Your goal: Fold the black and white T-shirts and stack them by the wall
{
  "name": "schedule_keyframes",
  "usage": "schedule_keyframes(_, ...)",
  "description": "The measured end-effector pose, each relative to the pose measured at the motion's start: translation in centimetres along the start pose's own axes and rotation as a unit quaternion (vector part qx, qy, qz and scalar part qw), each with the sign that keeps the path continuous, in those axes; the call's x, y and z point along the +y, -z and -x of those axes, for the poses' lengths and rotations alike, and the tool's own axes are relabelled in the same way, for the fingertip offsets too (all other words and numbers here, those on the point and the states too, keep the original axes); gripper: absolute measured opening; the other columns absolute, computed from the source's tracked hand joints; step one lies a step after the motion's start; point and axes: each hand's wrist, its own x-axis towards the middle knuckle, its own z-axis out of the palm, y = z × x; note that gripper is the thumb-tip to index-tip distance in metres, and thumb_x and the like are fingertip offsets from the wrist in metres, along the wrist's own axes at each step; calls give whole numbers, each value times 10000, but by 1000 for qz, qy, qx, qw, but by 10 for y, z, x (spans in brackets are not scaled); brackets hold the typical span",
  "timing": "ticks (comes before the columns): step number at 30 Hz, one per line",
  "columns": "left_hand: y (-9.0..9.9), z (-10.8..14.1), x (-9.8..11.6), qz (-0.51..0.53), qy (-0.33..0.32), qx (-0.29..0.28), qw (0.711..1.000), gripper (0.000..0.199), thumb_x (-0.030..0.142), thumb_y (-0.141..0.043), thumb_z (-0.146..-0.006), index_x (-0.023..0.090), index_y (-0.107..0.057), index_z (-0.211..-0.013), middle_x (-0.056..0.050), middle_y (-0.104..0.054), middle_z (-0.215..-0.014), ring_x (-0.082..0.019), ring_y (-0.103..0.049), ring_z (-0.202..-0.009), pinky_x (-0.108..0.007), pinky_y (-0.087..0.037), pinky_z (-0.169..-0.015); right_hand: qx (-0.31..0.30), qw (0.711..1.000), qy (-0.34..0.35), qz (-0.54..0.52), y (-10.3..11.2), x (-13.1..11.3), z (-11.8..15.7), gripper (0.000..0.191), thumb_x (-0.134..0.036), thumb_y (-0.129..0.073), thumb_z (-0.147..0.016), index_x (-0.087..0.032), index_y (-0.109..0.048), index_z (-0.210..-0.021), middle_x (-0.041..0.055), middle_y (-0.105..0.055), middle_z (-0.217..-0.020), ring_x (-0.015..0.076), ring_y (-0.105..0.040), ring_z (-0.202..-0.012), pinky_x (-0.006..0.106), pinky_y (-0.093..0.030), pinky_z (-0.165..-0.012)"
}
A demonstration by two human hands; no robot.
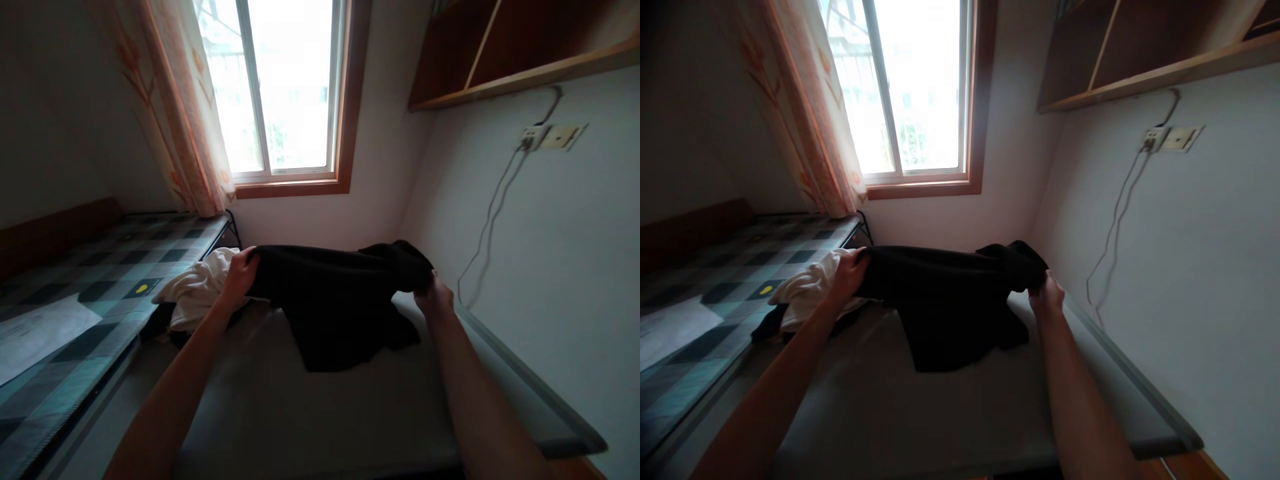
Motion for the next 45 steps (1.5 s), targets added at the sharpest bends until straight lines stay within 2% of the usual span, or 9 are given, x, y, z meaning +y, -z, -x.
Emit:
schedule_keyframes(5,-5,3,4,7,1,-42,999,285,375,-449,-816,164,-633,-758,-30,-642,-746,-180,-564,-756,-280,-468,-725,79,988,25,133,-6,2,11,403,-366,-637,-717,-175,-535,-1057,47,-608,-906,201,-595,-821,336,-521,-700)
schedule_keyframes(8,-10,4,7,-13,-16,-52,998,277,346,-440,-818,166,-649,-786,-48,-667,-794,-198,-590,-814,-312,-479,-802,109,930,174,305,-13,-1,26,605,-388,-647,-713,-149,-473,-1242,136,-563,-1156,233,-575,-975,374,-499,-836)
schedule_keyframes(11,-13,7,9,-14,-27,-75,997,299,349,-451,-836,168,-678,-904,-59,-701,-903,-214,-616,-913,-339,-478,-878,-67,846,297,437,-20,-3,45,579,-509,-570,-802,-176,-510,-1272,158,-536,-1262,264,-530,-1112,413,-433,-963)
schedule_keyframes(15,-18,19,16,11,-14,-181,983,453,476,-529,-847,175,-646,-1165,-69,-698,-1095,-220,-632,-1001,-327,-486,-898,-322,698,237,594,-28,7,72,663,-586,-632,-763,-246,-536,-1324,131,-505,-1375,338,-426,-1276,473,-374,-1018)
schedule_keyframes(20,-33,45,32,-29,11,-356,934,882,624,-609,-769,239,-313,-1506,-42,-717,-1027,-222,-671,-851,-310,-502,-754,-350,614,194,681,-34,17,88,506,-441,-673,-786,-218,-621,-1238,144,-539,-1303,322,-541,-1129,402,-430,-929)
schedule_keyframes(23,-49,61,40,-120,-17,-383,916,998,704,-609,-713,275,-233,-1533,-59,-713,-1035,-285,-671,-915,-352,-485,-779,-352,649,197,645,-39,14,88,265,-324,-616,-835,-171,-684,-1041,133,-630,-1090,260,-615,-959,345,-451,-847)
schedule_keyframes(29,-76,85,47,-137,-52,-318,937,1226,697,-703,-617,222,-66,-1552,-141,-640,-1216,-343,-607,-1084,-415,-466,-867,-482,838,21,254,-54,13,112,351,-503,-657,-775,-165,-670,-866,28,-684,-790,198,-614,-731,291,-468,-644)
schedule_keyframes(36,-75,96,31,-16,47,-200,979,942,596,-775,-595,279,-368,-1383,-38,-700,-1047,-271,-666,-949,-396,-517,-814,-557,808,-182,61,-57,2,144,451,-538,-691,-759,-247,-699,-1104,64,-708,-1115,231,-645,-1048,350,-501,-888)
schedule_keyframes(45,7,46,25,202,97,124,967,476,478,-668,-750,200,-584,-1127,-61,-676,-1173,-249,-612,-1124,-406,-503,-963,-438,893,-94,53,-54,5,113,475,-579,-465,-870,-230,-638,-1141,97,-697,-1153,242,-651,-1065,389,-504,-894)
